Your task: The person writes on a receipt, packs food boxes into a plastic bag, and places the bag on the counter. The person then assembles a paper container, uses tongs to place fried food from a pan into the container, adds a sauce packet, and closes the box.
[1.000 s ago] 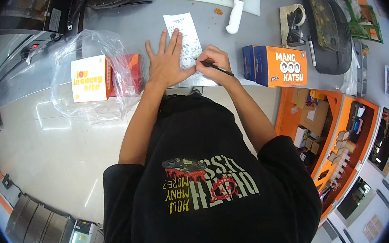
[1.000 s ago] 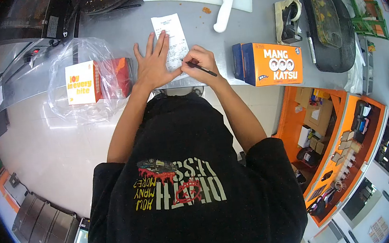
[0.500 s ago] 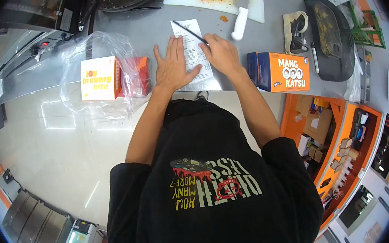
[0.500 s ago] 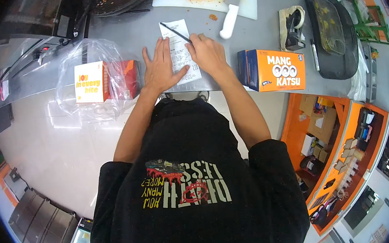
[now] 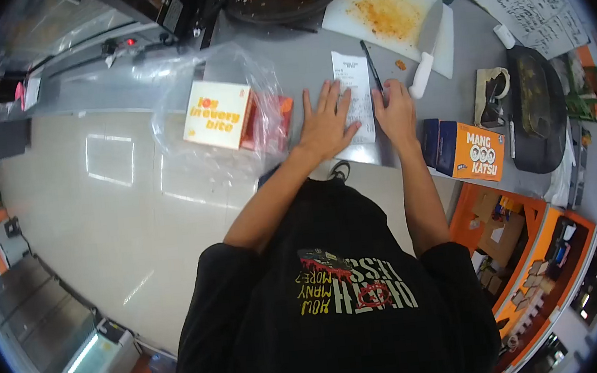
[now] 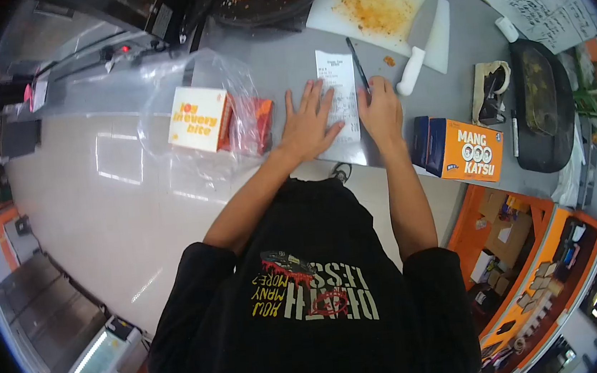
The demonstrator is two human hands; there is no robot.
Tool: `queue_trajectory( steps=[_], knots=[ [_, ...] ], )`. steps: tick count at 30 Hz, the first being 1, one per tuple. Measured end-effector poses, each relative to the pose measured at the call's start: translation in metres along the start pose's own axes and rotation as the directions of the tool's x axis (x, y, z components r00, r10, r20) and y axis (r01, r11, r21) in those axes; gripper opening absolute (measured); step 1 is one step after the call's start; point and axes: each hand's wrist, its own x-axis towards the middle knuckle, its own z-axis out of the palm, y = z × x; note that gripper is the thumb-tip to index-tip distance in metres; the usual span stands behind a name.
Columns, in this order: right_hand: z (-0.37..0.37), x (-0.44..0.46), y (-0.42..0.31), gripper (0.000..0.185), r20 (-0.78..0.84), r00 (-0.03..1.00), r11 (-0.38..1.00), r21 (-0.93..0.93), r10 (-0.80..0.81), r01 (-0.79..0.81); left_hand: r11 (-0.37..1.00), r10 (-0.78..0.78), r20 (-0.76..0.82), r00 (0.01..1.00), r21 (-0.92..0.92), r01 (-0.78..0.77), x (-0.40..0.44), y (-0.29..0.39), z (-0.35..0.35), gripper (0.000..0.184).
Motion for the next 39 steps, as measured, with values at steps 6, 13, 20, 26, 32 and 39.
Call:
queue_trajectory(
  steps=[6, 13, 20, 26, 32, 39],
  knots=[
    [-0.001, -0.026, -0.080, 0.022, -0.112, 0.993, 0.991, 0.134, 0.024, -0.009, 0.765, 0.264, 0.003, 0.964, -0.609, -0.208, -0.059, 0.001, -0.177, 0.034],
    [0.004, -0.044, -0.254, 0.060, 0.068, 0.991, 0.964, 0.250, -0.115, 0.095, 0.980, -0.153, -0.432, 0.889, 0.051, 0.194, -0.089, -0.134, -0.271, 0.073],
    [0.006, -0.063, -0.175, 0.050, -0.174, 0.923, 0.828, 0.520, 0.344, -0.211, 0.759, -0.548, -0.140, 0.824, -0.496, 0.421, -0.090, -0.154, -0.253, 0.044],
    [-0.023, -0.048, -0.220, 0.043, -0.149, 0.964, 0.920, 0.361, 0.219, -0.153, 0.622, -0.639, -0.155, 0.753, -0.679, 0.389, -0.071, -0.133, -0.292, 0.020],
    [-0.009, -0.037, -0.220, 0.034, -0.076, 0.994, 0.974, 0.217, 0.075, -0.057, 0.721, -0.578, -0.254, 0.776, -0.604, 0.339, -0.066, -0.144, -0.312, 0.016],
    [-0.074, -0.019, -0.178, 0.021, -0.020, 0.995, 0.608, 0.793, 0.094, -0.042, 0.963, -0.244, -0.050, 0.969, 0.103, 0.248, -0.062, -0.073, -0.241, 0.045]
  ],
)
